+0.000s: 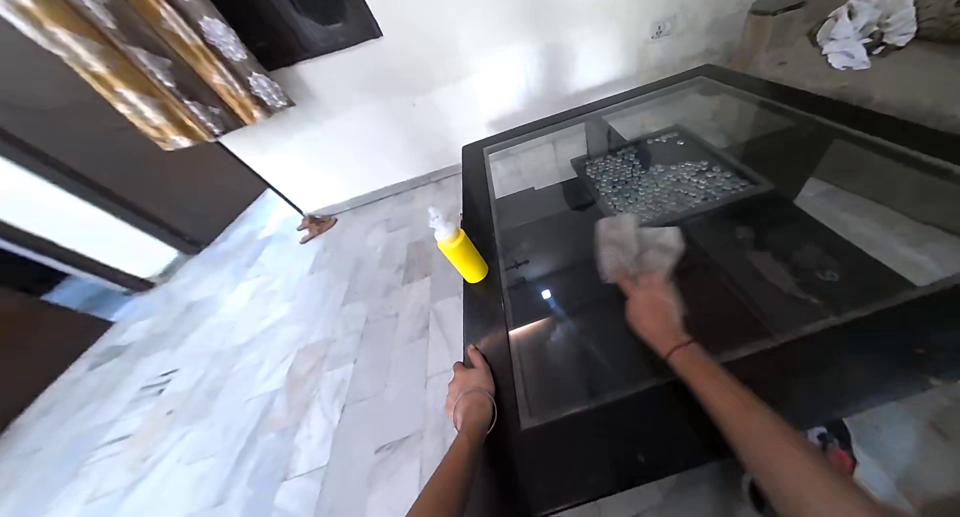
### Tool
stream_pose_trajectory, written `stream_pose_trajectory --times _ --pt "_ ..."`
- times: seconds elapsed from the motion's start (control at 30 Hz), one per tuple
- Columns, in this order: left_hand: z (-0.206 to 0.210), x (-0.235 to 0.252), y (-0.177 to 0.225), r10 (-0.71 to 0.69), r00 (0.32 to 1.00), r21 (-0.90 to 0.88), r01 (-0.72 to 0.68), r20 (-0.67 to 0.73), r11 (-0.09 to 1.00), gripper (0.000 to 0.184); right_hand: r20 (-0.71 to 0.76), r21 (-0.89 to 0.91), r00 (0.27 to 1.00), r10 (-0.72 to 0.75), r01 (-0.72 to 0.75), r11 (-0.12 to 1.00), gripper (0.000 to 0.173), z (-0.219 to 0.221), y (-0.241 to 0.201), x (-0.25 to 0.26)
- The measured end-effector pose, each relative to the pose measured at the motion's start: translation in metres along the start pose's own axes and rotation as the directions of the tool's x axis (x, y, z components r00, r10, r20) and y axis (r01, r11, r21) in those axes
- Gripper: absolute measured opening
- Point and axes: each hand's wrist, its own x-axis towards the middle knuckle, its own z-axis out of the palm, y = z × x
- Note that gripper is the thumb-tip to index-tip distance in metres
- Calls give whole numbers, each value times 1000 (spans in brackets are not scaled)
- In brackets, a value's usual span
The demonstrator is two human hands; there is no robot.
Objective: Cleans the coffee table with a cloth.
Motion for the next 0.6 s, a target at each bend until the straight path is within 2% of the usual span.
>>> stream_pose_trajectory --times 0.03,0.07,0.13,0.2,0.27,0.33,0.4,0.43,0.5,0.53,0.6 --pt "0 0 0 1 1000 1 -1 0 1000 68 76 20 988 -135 134 991 58 11 -28 -12" --pt "-1 0 1 1 1000 -1 -1 1 1000 68 187 48 946 -266 261 964 59 15 -53 -25" --pt "-1 0 0 3 1000 7 -3 -2 1000 68 302 122 813 -498 485 866 64 21 -88 -53" --pt "-1 0 -1 10 1000 18 -10 -7 1000 68 322 160 715 -620 604 780 63 23 -101 -67" --pt "-1 -1 -2 23 1000 15 -23 -17 1000 67 311 161 713 -628 612 774 59 21 -97 -63" --pt "0 -1 -3 34 999 2 -34 -23 999 68 296 137 783 -547 532 836 57 17 -81 -44" --pt "0 -1 -2 30 999 -3 -30 -27 1000 68 270 64 881 -389 387 920 54 7 -56 -19" --pt "0 -1 -2 26 999 0 -26 -27 1000 68 230 32 928 -293 294 955 52 0 -39 -7" --pt "1 1 -2 18 999 8 -18 -26 1000 69 52 8 995 -85 85 996 48 -11 7 11" --pt "1 2 -2 17 999 12 -17 -27 1000 69 -43 5 999 19 -19 1000 46 -15 36 18" --pt "2 4 -3 14 999 6 -14 -29 1000 70 -172 12 957 235 -237 971 43 -30 94 23"
